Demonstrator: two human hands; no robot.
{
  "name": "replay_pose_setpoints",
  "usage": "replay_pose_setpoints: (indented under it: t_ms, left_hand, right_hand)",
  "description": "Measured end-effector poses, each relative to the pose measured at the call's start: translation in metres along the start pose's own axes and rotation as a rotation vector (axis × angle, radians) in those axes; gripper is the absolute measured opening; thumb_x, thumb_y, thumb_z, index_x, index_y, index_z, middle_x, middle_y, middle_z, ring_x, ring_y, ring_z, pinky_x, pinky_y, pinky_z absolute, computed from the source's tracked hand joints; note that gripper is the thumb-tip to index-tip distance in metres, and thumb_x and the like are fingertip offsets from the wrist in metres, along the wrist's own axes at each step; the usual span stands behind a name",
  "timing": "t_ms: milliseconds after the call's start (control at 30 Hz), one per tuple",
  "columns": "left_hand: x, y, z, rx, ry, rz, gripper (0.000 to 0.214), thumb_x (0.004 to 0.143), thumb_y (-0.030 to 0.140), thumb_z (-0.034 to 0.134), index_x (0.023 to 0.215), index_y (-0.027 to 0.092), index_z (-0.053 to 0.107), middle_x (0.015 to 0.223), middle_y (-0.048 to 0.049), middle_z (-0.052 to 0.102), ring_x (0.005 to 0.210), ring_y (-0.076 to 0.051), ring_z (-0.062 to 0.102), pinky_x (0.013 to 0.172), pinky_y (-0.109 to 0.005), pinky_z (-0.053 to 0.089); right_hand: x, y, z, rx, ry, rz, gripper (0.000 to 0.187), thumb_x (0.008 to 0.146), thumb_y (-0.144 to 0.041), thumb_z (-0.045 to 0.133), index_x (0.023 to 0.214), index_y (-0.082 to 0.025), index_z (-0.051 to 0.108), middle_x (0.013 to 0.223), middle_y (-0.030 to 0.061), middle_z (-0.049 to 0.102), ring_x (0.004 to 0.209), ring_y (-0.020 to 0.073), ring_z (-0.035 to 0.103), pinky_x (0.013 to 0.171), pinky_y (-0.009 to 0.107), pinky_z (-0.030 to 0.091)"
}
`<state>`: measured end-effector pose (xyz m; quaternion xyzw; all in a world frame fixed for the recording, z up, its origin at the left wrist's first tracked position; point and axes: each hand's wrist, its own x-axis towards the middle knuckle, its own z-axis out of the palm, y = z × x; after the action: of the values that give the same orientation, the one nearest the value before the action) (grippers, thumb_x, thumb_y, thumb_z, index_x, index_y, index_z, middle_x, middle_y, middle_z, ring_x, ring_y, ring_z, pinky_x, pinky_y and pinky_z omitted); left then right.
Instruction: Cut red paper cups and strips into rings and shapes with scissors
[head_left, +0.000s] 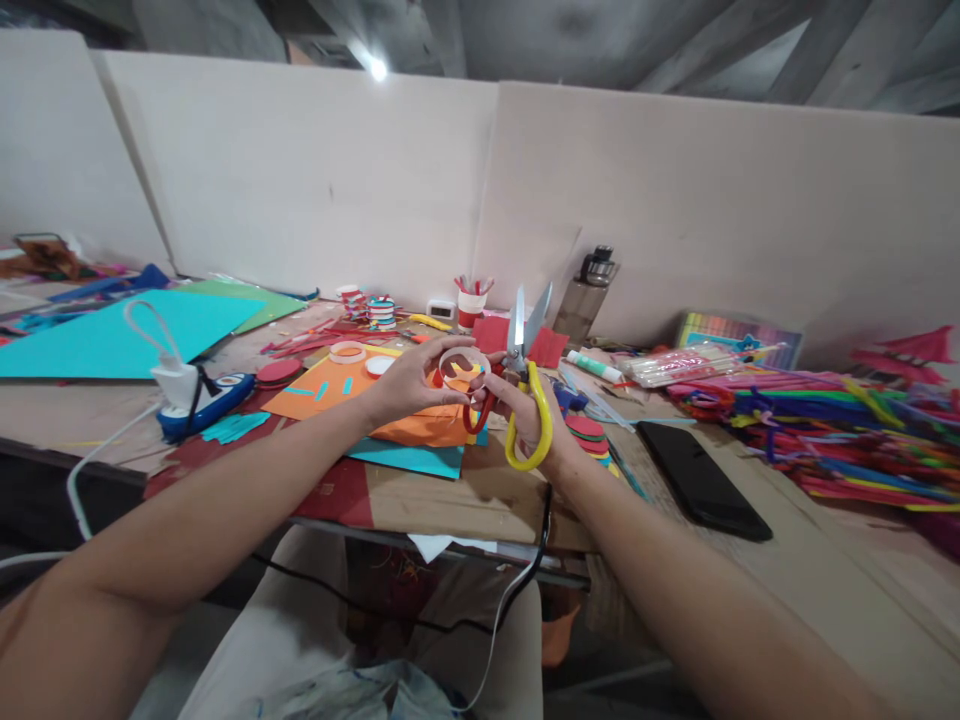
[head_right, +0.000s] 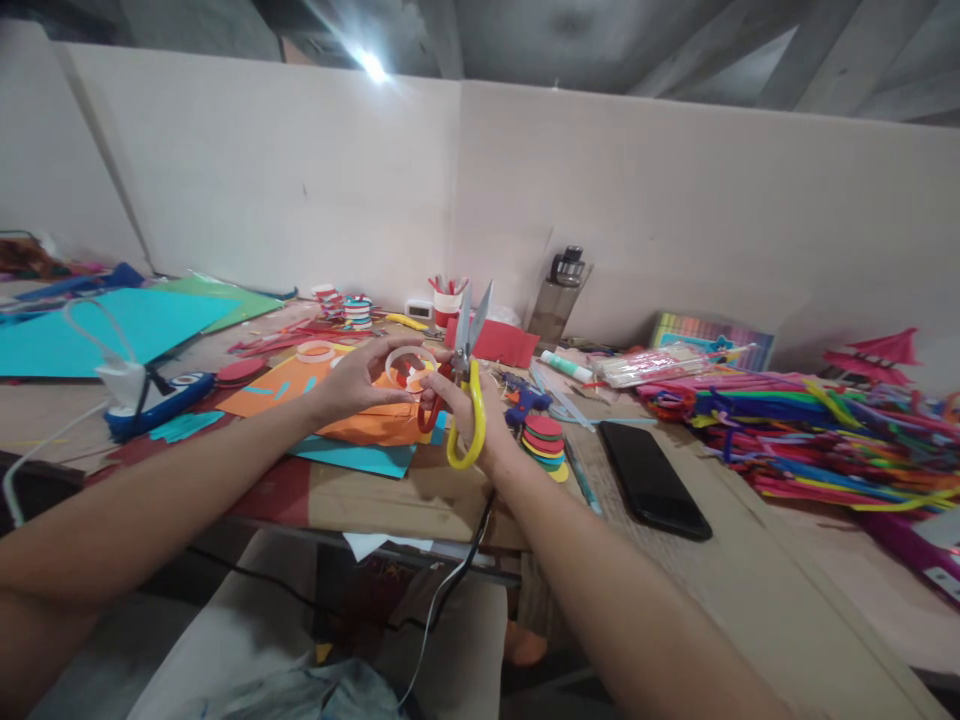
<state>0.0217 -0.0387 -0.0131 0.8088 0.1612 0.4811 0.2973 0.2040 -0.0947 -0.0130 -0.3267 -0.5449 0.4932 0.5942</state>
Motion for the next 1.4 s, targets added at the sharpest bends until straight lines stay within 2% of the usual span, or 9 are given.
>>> replay_pose_setpoints:
  t_ms: [133,300,533,633,733,867,1000,1233,1400]
  left_hand:
    - [0.0,0.001,0.0,-0.057,-0.02,-0.011,0.069,0.068,0.032,0.083,0.13,0.019,0.056,0.123,-0.014,0.064,0.107,-0.023,0.064,0.089,-0.034,0.053]
    - [0.0,0.002,0.001,-0.178,-0.028,-0.065,0.07,0.067,0.029,0.084,0.13,0.019,0.056,0.127,-0.0151,0.061,0.109,-0.023,0.064,0.089,-0.033,0.054]
    - [0.002,0.003,0.004,-0.342,0.066,-0.253,0.065,0.066,0.026,0.084,0.124,0.017,0.055,0.121,-0.0112,0.062,0.097,-0.018,0.066,0.086,-0.032,0.054]
    - [0.002,0.002,0.005,-0.378,0.094,-0.308,0.059,0.067,0.026,0.083,0.118,0.015,0.057,0.106,-0.0087,0.066,0.091,-0.016,0.065,0.079,-0.028,0.054]
    - [0.001,0.002,0.005,-0.42,0.085,-0.364,0.058,0.069,0.028,0.082,0.118,0.014,0.056,0.086,-0.0034,0.066,0.072,-0.012,0.063,0.065,-0.024,0.052]
    - [0.001,0.002,0.004,-0.499,0.088,-0.38,0.058,0.073,0.031,0.08,0.121,0.012,0.054,0.073,0.0001,0.065,0.057,-0.009,0.059,0.057,-0.023,0.048]
    - [0.002,0.003,0.004,-0.604,0.118,-0.394,0.056,0.072,0.032,0.08,0.117,0.012,0.055,0.069,0.0005,0.065,0.055,-0.01,0.062,0.055,-0.022,0.047]
    - [0.004,0.003,0.005,-0.688,0.121,-0.379,0.053,0.072,0.028,0.08,0.116,0.012,0.057,0.063,0.0025,0.063,0.054,-0.011,0.064,0.053,-0.021,0.047]
    - [0.003,0.002,0.003,-0.726,0.128,-0.358,0.052,0.073,0.025,0.079,0.118,0.013,0.057,0.066,0.0026,0.064,0.054,-0.011,0.064,0.053,-0.02,0.047]
  right_hand:
    - [0.001,0.001,-0.001,-0.015,0.004,-0.01,0.038,0.073,-0.042,0.076,0.101,-0.022,0.061,0.075,-0.0018,0.065,0.064,0.0132,0.062,0.064,0.029,0.055]
    - [0.001,0.0,-0.003,-0.102,-0.014,-0.032,0.034,0.074,-0.042,0.075,0.1,-0.023,0.063,0.073,-0.002,0.065,0.064,0.0137,0.061,0.064,0.029,0.054]
    - [-0.001,-0.005,0.001,-0.049,-0.03,-0.013,0.025,0.076,-0.038,0.074,0.091,-0.02,0.064,0.068,-0.0019,0.062,0.062,0.0125,0.06,0.062,0.027,0.052]
    - [-0.001,-0.007,0.004,-0.016,0.004,0.025,0.028,0.071,-0.036,0.077,0.091,-0.02,0.064,0.067,-0.0023,0.063,0.06,0.0118,0.059,0.061,0.026,0.051]
    - [0.0,-0.009,0.006,0.002,0.031,0.049,0.031,0.068,-0.037,0.078,0.09,-0.02,0.065,0.067,-0.0025,0.063,0.059,0.0115,0.058,0.059,0.025,0.051]
    - [0.0,-0.01,0.008,0.021,0.041,0.092,0.028,0.065,-0.036,0.078,0.083,-0.02,0.065,0.065,-0.0021,0.061,0.057,0.0111,0.057,0.056,0.024,0.049]
    - [0.002,-0.009,0.008,0.03,0.094,0.107,0.029,0.061,-0.037,0.078,0.08,-0.02,0.063,0.066,-0.0021,0.061,0.058,0.0115,0.057,0.058,0.026,0.05]
    - [0.004,-0.003,0.003,0.033,0.098,0.182,0.034,0.061,-0.041,0.077,0.084,-0.02,0.062,0.065,-0.0022,0.062,0.058,0.0127,0.059,0.057,0.027,0.051]
    - [0.005,-0.001,0.003,0.098,0.1,0.185,0.036,0.06,-0.04,0.076,0.086,-0.02,0.061,0.065,-0.0034,0.062,0.057,0.0115,0.058,0.056,0.025,0.05]
